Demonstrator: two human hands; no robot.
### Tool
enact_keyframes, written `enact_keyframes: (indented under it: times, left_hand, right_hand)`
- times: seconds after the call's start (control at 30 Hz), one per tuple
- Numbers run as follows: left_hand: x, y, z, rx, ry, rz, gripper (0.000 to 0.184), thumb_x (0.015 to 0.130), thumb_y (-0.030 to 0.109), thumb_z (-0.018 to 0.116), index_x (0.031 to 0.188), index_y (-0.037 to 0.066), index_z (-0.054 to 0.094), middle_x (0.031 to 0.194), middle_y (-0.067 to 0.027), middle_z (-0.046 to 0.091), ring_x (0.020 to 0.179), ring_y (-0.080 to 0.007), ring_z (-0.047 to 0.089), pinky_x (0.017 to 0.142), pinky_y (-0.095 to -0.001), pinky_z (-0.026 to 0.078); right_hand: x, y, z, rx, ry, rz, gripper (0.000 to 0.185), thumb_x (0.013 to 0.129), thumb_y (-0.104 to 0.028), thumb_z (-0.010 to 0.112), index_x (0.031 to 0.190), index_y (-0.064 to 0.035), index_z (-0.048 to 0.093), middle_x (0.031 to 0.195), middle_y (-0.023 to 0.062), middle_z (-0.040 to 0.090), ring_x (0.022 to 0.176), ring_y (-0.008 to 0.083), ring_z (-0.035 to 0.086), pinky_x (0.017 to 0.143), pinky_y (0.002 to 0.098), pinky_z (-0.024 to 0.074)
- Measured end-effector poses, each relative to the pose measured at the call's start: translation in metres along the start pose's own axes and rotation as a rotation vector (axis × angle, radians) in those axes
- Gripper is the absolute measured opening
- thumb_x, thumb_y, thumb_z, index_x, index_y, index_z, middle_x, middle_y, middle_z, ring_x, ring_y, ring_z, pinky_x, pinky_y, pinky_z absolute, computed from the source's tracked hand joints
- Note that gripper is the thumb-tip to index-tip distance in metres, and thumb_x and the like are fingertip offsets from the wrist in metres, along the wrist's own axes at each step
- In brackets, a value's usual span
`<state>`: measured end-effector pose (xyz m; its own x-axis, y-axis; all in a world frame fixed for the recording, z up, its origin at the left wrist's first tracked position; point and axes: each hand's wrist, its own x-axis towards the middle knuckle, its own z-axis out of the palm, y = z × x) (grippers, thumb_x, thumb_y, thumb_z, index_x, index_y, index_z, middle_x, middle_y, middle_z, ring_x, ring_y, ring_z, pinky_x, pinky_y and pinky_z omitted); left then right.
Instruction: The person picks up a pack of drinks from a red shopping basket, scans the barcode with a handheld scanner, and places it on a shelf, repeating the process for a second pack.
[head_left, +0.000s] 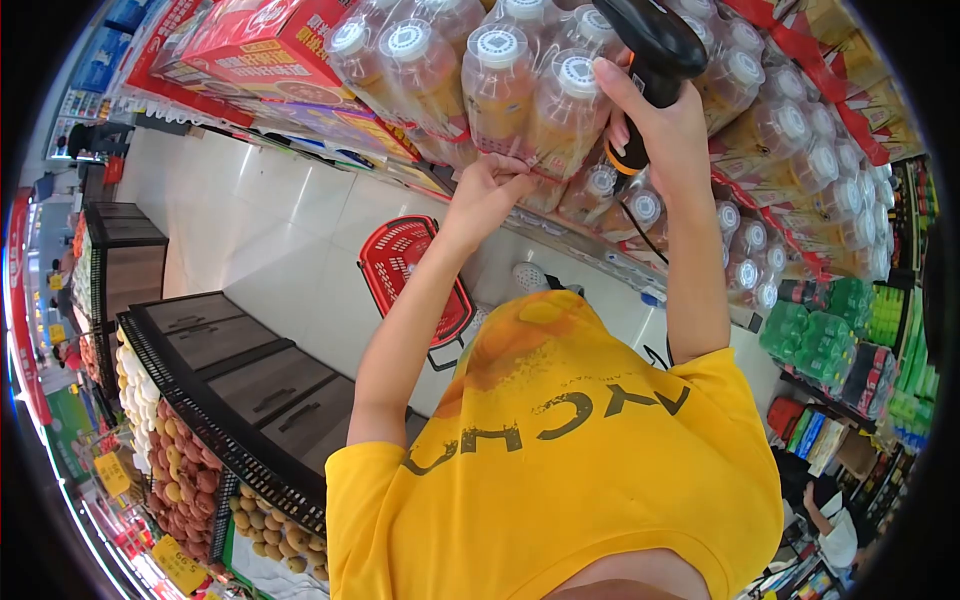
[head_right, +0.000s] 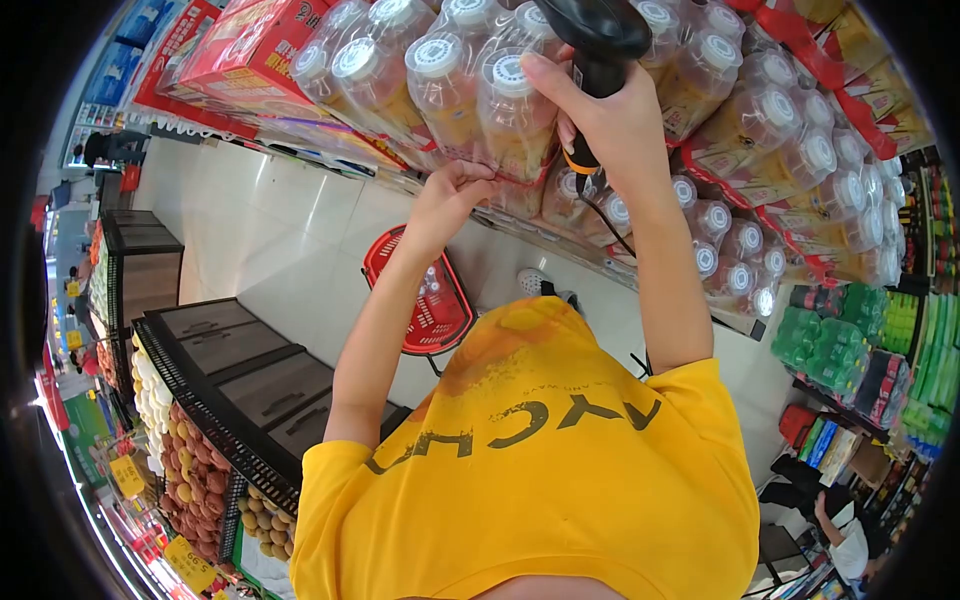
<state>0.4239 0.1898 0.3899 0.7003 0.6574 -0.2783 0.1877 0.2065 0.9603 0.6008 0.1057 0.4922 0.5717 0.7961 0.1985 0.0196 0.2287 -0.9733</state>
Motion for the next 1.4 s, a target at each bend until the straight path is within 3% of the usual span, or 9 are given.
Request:
enact_keyframes:
  times: [0.2, 0.33, 0.37, 0.5, 0.7, 0.9, 1.1, 1.2, 1.4]
  left_hand:
    - [-0.012, -0.013, -0.002, -0.055, 0.040, 0.018, 0.024, 0.083, 0.015, 0.066, 0.099, -0.001, 0.058, 0.088, -0.0073, 0.065, 0.080, -0.0118, 0.060, 0.070, -0.0251, 0.047]
    - [-0.025, -0.026, -0.014, -0.063, -0.034, -0.031, 0.019, 0.087, 0.015, 0.061, 0.099, 0.001, 0.058, 0.091, -0.0063, 0.066, 0.083, -0.0126, 0.062, 0.071, -0.0263, 0.047]
    - [-0.031, -0.032, -0.017, -0.077, -0.043, -0.045, 0.018, 0.089, 0.016, 0.059, 0.098, 0.002, 0.058, 0.094, -0.0066, 0.066, 0.086, -0.0133, 0.062, 0.073, -0.0270, 0.048]
    - [-0.053, -0.082, -0.033, -0.075, 0.010, -0.157, 0.020, 0.092, 0.020, 0.055, 0.100, 0.002, 0.058, 0.098, -0.0078, 0.067, 0.087, -0.0148, 0.064, 0.075, -0.0280, 0.049]
    - [-0.103, -0.173, -0.059, -0.203, 0.240, -0.368, 0.024, 0.091, 0.021, 0.055, 0.100, -0.001, 0.059, 0.091, -0.0083, 0.067, 0.084, -0.0164, 0.065, 0.071, -0.0276, 0.050]
    - [-0.150, -0.295, -0.087, -0.048, 0.387, -0.511, 0.028, 0.088, 0.025, 0.057, 0.096, -0.002, 0.060, 0.083, -0.0090, 0.067, 0.076, -0.0173, 0.067, 0.062, -0.0267, 0.050]
    - [-0.221, -0.401, -0.112, -0.222, 0.596, -0.765, 0.029, 0.084, 0.024, 0.058, 0.094, -0.002, 0.060, 0.079, -0.0112, 0.067, 0.072, -0.0199, 0.068, 0.056, -0.0293, 0.050]
    - [-0.256, -0.429, -0.119, -0.251, 0.652, -0.955, 0.028, 0.083, 0.023, 0.059, 0.096, -0.002, 0.059, 0.082, -0.0122, 0.067, 0.072, -0.0210, 0.068, 0.055, -0.0306, 0.051]
    - [-0.286, -0.448, -0.123, -0.355, 0.723, -0.953, 0.027, 0.083, 0.023, 0.059, 0.095, -0.002, 0.059, 0.082, -0.0122, 0.067, 0.070, -0.0208, 0.068, 0.055, -0.0302, 0.050]
  right_hand:
    - [-0.013, -0.012, -0.011, -0.111, 0.125, 0.082, 0.028, 0.084, -0.027, 0.070, 0.089, -0.0006, 0.061, 0.068, 0.0027, 0.060, 0.043, 0.0073, 0.049, 0.041, 0.0232, 0.0373]
    - [-0.030, -0.013, -0.018, -0.161, 0.193, -0.004, 0.028, 0.085, -0.025, 0.070, 0.089, 0.0010, 0.063, 0.073, 0.0049, 0.063, 0.043, 0.0081, 0.048, 0.040, 0.0237, 0.0347]
    - [-0.036, -0.016, -0.021, -0.224, 0.153, 0.028, 0.027, 0.091, -0.015, 0.060, 0.113, 0.0010, 0.058, 0.082, 0.0097, 0.062, 0.048, 0.0078, 0.048, 0.045, 0.0222, 0.0373]
    - [-0.059, -0.010, -0.028, -0.194, 0.138, -0.016, 0.028, 0.091, -0.012, 0.059, 0.116, 0.0016, 0.055, 0.079, 0.0093, 0.060, 0.048, 0.0077, 0.047, 0.047, 0.0213, 0.0369]
    - [-0.088, 0.000, -0.033, -0.070, 0.189, 0.005, 0.026, 0.091, -0.007, 0.057, 0.116, 0.0020, 0.053, 0.075, 0.0102, 0.059, 0.047, 0.0091, 0.047, 0.045, 0.0227, 0.0375]
    - [-0.101, 0.010, -0.023, 0.005, 0.230, 0.038, 0.024, 0.091, -0.005, 0.056, 0.115, 0.0009, 0.052, 0.069, 0.0069, 0.054, 0.047, 0.0097, 0.045, 0.045, 0.0240, 0.0376]
    - [-0.111, 0.017, -0.006, 0.028, 0.266, 0.085, 0.021, 0.091, -0.007, 0.057, 0.111, -0.0001, 0.052, 0.064, 0.0039, 0.047, 0.047, 0.0100, 0.042, 0.044, 0.0256, 0.0368]
    - [-0.116, 0.018, 0.003, 0.036, 0.268, 0.072, 0.020, 0.092, -0.007, 0.057, 0.109, -0.0005, 0.051, 0.063, 0.0032, 0.046, 0.048, 0.0103, 0.042, 0.043, 0.0265, 0.0367]
    - [-0.126, 0.024, 0.029, 0.073, 0.304, -0.020, 0.018, 0.093, -0.007, 0.053, 0.109, -0.0009, 0.049, 0.062, 0.0024, 0.044, 0.047, 0.0104, 0.040, 0.042, 0.0267, 0.0360]
